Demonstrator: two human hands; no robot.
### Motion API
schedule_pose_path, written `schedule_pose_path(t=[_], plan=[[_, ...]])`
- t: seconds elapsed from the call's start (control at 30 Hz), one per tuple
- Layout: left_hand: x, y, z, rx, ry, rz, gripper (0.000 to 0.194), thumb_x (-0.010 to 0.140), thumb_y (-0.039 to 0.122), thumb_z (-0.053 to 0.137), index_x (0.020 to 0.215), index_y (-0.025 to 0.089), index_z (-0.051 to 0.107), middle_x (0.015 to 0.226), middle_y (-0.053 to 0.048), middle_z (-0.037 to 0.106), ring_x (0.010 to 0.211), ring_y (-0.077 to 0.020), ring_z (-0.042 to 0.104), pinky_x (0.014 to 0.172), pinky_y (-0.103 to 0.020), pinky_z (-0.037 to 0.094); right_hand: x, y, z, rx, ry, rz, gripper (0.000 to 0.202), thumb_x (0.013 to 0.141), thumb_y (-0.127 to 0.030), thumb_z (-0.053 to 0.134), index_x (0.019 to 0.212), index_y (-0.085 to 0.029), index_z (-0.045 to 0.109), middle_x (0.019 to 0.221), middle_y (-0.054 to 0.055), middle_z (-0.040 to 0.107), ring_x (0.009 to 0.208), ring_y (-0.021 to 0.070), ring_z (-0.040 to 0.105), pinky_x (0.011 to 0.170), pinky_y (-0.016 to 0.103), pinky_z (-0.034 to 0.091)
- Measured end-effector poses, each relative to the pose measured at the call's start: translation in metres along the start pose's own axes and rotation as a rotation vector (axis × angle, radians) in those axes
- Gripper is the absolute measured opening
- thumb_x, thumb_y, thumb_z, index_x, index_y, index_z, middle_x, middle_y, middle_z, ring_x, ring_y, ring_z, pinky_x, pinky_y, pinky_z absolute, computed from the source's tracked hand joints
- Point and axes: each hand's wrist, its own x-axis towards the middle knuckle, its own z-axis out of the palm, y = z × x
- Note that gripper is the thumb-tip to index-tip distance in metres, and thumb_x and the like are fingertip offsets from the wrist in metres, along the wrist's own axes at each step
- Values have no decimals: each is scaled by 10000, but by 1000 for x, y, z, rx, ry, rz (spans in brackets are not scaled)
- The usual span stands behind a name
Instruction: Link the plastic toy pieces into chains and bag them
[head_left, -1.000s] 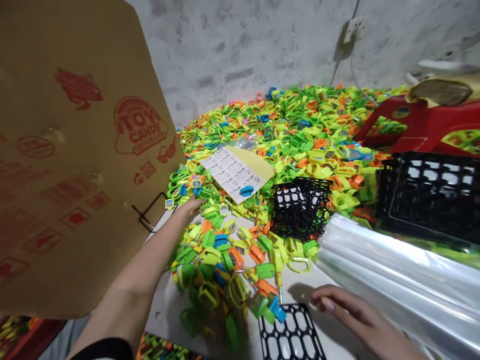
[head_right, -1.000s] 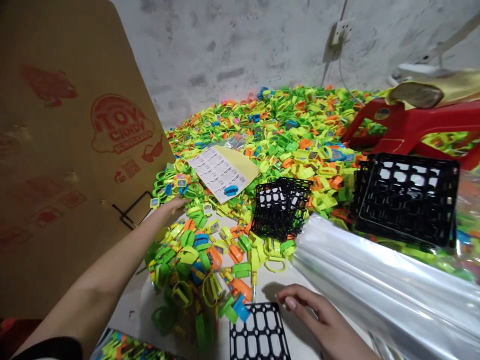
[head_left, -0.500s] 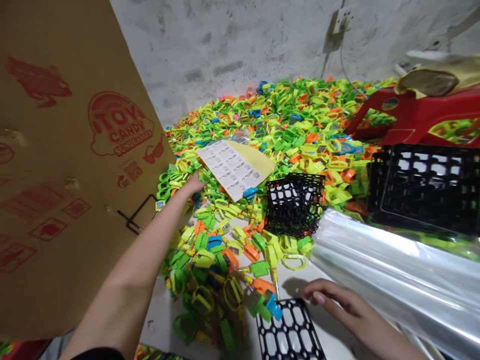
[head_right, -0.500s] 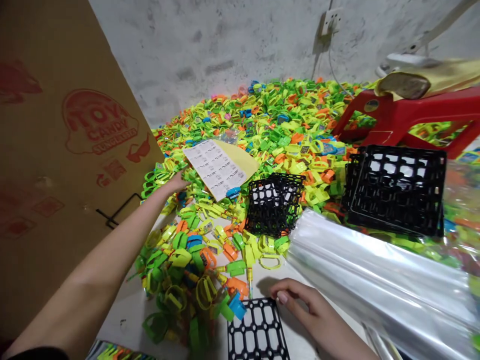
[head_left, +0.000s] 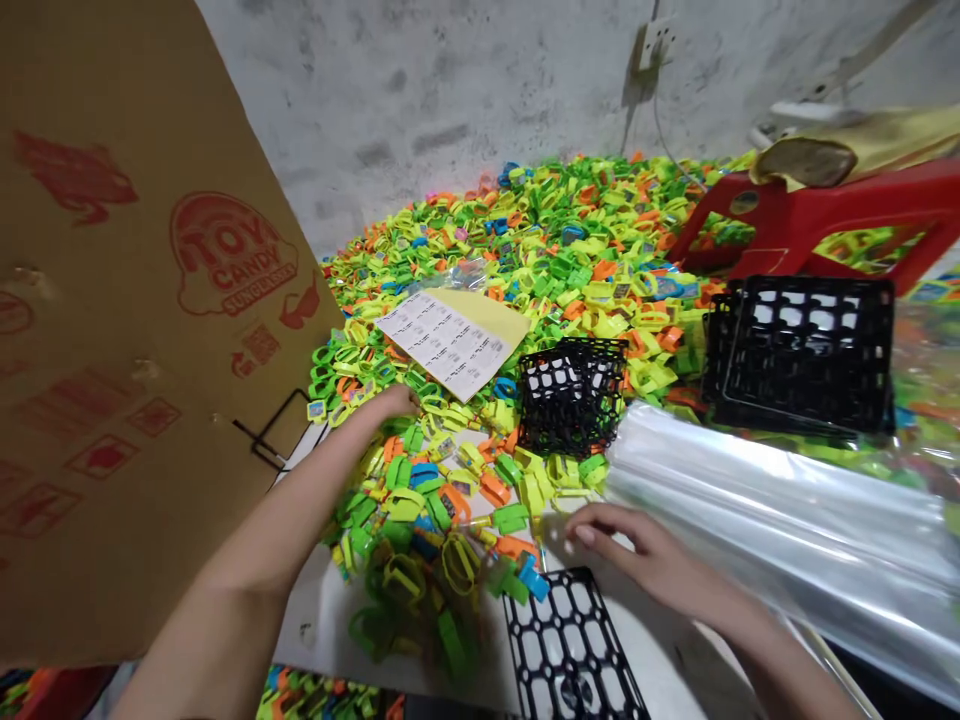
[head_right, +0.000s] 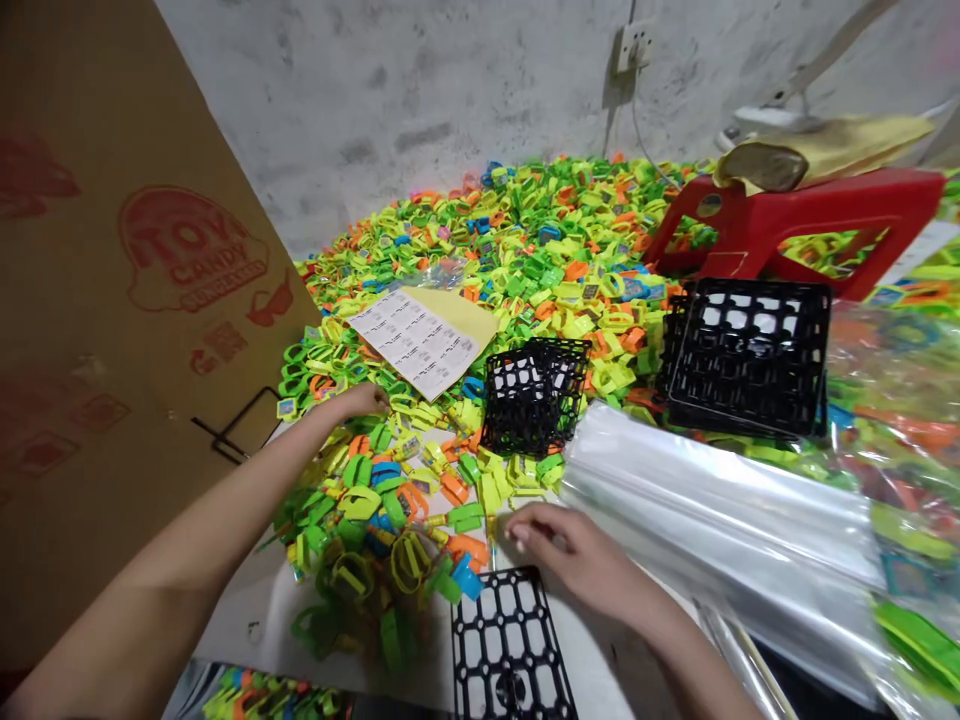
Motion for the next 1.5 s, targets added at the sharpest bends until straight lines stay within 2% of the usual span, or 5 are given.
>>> schedule_pose_path(t=[0.23, 0.53, 0.93, 1.2, 1.5], plan=[[-12, 7, 9, 185, 103, 28, 294, 877, 318, 557, 1130, 169, 562, 1174, -85, 565, 1026, -206, 572, 858, -406, 500, 134, -28, 26, -930, -22, -196, 283, 927, -257, 392, 961, -174, 661, 999, 81, 662, 922, 188, 584, 795, 280, 391], [-35, 3, 14, 227, 250, 154, 276, 874, 313, 562, 1085, 136, 581, 1137, -89, 586, 1028, -208, 571, 888, -429, 478, 225, -22, 62, -1155, 37, 16, 313, 831, -140, 456, 1052, -49, 659, 1135, 230, 574, 1066, 304, 486, 859, 388, 327], [-119, -38, 4, 62, 388, 387, 311, 879, 375, 469, 1123, 249, 615, 1163, -65, 629, 1082, -221, 567, 949, -330, 421, 193, -41, 34, -976, 114, -177, 350, 794, -447, 577, 961, -156, 676, 1027, 108, 582, 966, 242, 507, 822, 329, 362], [-188, -44, 45, -133, 196, 435, 264, 813, 432, 562, 1039, 353, 674, 1095, -23, 680, 1028, -216, 611, 883, -288, 447, 134, -53, 68, -797, -293, -382, 321, 760, -501, 640, 774, -185, 699, 814, 44, 650, 760, 172, 576, 638, 251, 386], [-96, -25, 9, -458, 357, 59, 213, 747, 385, 627, 832, 203, 699, 952, -57, 705, 947, -258, 623, 853, -339, 453, 200, -38, 28, -1082, 102, 47, 253, 865, -232, 502, 973, -80, 673, 1048, 208, 652, 1004, 314, 587, 830, 385, 409]])
